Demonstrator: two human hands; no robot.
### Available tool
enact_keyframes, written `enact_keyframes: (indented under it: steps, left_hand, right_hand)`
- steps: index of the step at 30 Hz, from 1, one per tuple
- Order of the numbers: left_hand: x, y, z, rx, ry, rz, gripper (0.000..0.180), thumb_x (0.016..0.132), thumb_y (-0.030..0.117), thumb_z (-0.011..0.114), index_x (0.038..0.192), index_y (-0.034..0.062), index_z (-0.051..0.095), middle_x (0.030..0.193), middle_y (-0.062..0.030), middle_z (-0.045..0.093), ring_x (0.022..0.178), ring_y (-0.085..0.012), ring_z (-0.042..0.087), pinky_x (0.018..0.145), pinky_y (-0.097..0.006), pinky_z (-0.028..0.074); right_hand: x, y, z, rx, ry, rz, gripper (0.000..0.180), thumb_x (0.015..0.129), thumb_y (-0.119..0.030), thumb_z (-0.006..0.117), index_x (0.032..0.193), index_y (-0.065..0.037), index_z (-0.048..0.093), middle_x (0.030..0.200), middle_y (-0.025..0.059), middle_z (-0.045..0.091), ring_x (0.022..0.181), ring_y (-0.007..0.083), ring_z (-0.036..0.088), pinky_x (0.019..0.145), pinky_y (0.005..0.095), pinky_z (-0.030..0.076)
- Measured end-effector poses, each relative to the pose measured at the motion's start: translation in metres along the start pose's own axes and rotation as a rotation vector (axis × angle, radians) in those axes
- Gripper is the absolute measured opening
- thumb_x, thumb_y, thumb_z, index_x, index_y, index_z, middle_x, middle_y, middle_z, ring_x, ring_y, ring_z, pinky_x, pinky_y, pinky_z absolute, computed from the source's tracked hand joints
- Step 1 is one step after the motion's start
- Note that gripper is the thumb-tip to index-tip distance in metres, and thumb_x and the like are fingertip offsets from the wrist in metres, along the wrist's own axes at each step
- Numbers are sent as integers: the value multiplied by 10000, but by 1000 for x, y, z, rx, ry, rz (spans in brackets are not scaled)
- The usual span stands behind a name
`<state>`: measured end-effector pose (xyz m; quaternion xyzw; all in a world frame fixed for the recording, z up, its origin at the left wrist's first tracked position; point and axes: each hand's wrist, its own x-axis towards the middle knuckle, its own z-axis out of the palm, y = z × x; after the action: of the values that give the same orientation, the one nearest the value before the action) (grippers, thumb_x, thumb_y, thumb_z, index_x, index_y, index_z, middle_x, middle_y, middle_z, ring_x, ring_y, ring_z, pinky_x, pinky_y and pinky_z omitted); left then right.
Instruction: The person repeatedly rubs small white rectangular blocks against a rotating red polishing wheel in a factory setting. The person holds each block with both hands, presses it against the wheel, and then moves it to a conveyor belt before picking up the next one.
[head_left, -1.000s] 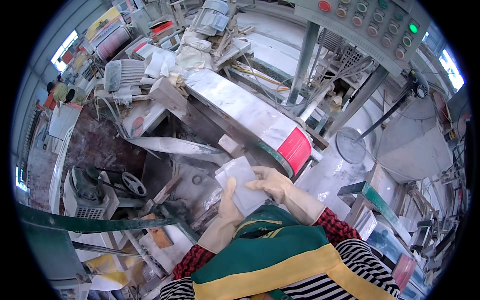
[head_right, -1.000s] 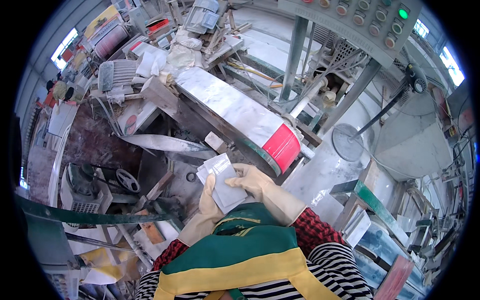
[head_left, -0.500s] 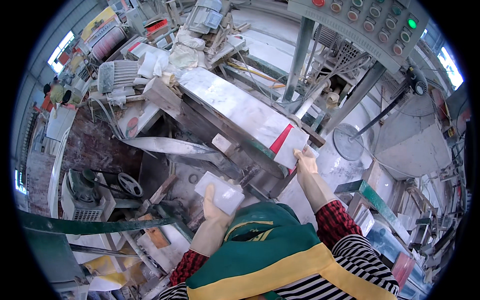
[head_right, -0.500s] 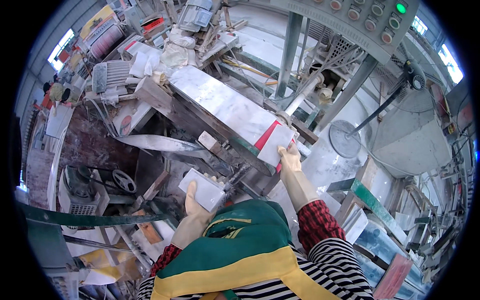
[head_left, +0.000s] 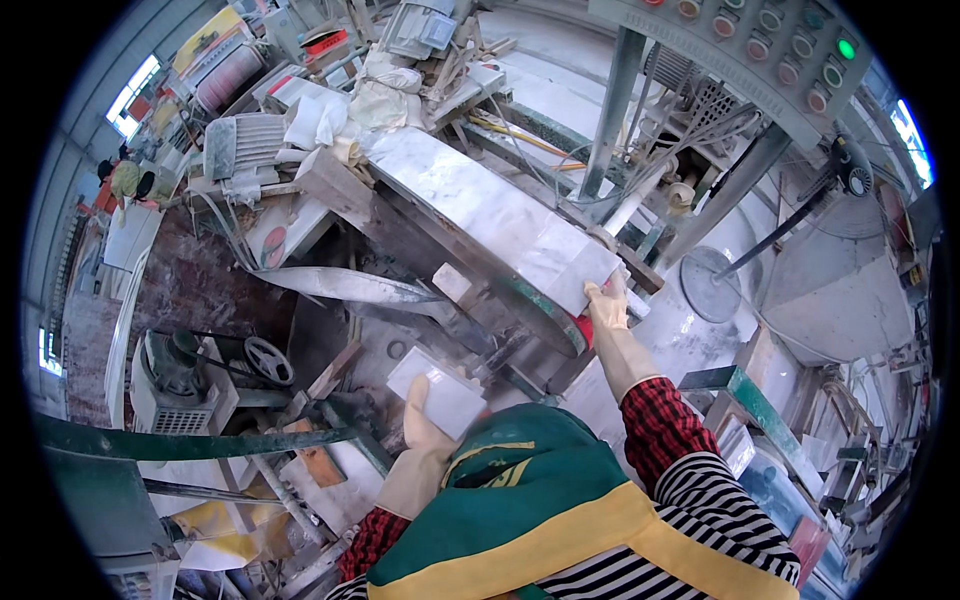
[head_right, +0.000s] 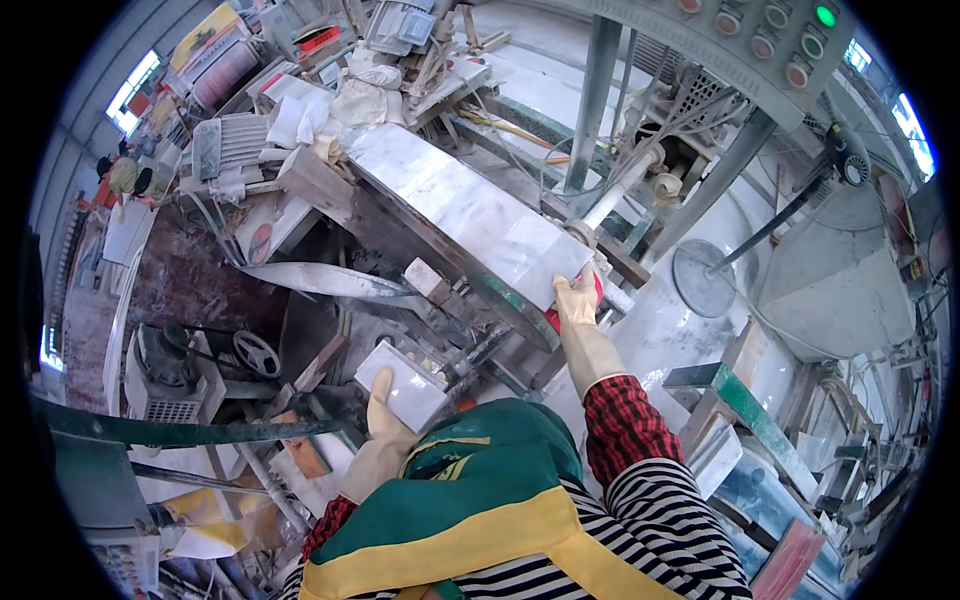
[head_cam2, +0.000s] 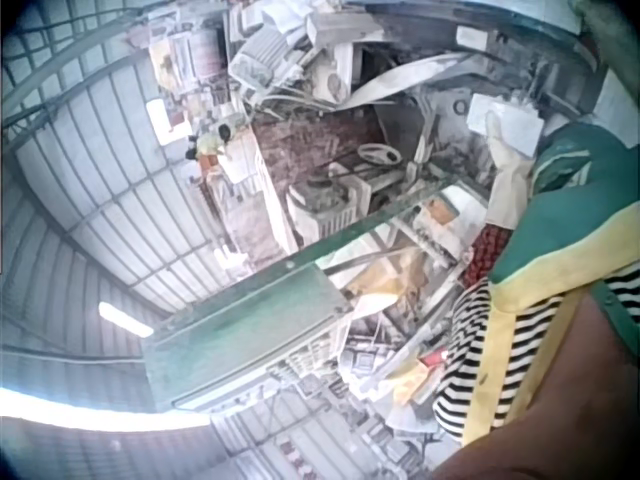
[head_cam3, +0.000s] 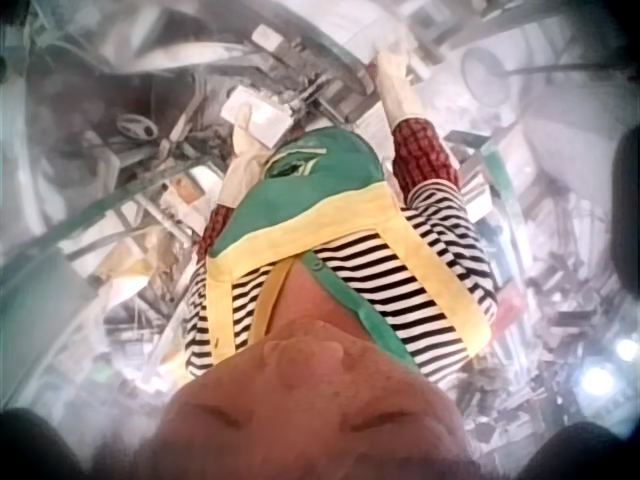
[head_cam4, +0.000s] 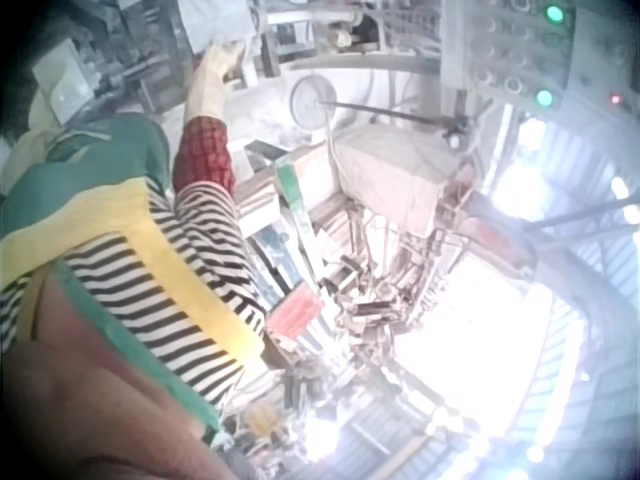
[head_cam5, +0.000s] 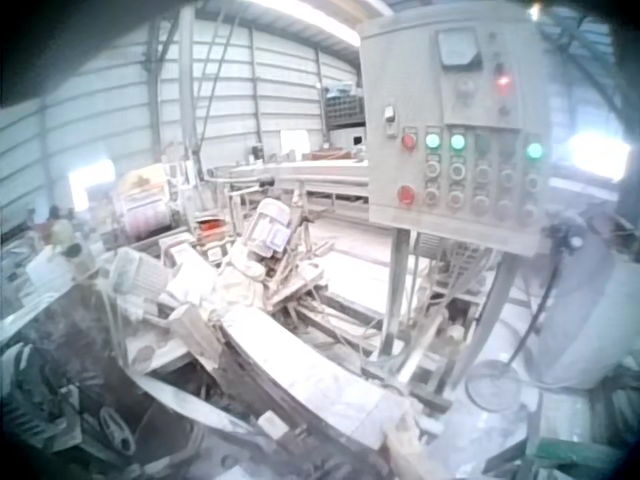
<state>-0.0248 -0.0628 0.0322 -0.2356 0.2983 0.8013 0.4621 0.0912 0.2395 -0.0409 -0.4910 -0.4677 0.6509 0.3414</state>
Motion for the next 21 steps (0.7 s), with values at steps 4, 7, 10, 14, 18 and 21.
enact_keyframes:
  steps: [4,7,10,14,18,21]
  left_hand:
    - [2,0,1,15,1,18,447,946,380,580,1242,45,596,1149,-175,657,1065,-407,620,981,-556,501]
    - [-2,0,9,15,41,-16,442,961,385,556,1233,40,601,1150,-180,660,1069,-408,622,979,-555,504]
    - [2,1,6,18,33,-12,437,967,387,546,1224,39,605,1156,-182,659,1071,-408,622,975,-557,504]
    - [6,-2,10,54,-34,-31,485,961,453,547,1213,42,604,1159,-179,651,1051,-398,618,954,-559,502]
    - [16,-10,21,56,-186,-37,611,937,591,540,1216,49,581,1154,-173,626,1037,-380,604,938,-556,497]
    - [25,-10,22,130,-250,-87,726,918,693,490,1254,52,549,1142,-172,608,1049,-372,592,945,-556,493]
  right_hand:
    - [26,31,-22,-607,59,-69,768,937,-286,627,1571,-83,244,1227,222,635,988,307,669,850,370,534]
    - [57,71,-29,-756,132,-12,849,938,-380,641,1596,-100,182,1012,168,663,692,259,645,566,380,508]
    - [42,54,-14,-574,56,174,926,923,-423,664,1608,-101,129,881,145,658,595,232,622,487,377,488]
    - [10,7,-7,-564,-29,237,997,899,-343,713,1620,-107,65,843,159,650,588,227,620,492,379,494]
    - [-1,0,-15,-591,1,158,933,874,-306,736,1589,-42,198,856,137,662,608,218,637,537,370,530]
    - [7,24,-33,-779,113,-203,883,819,-370,737,1535,-51,332,1207,255,625,1066,383,617,931,433,488]
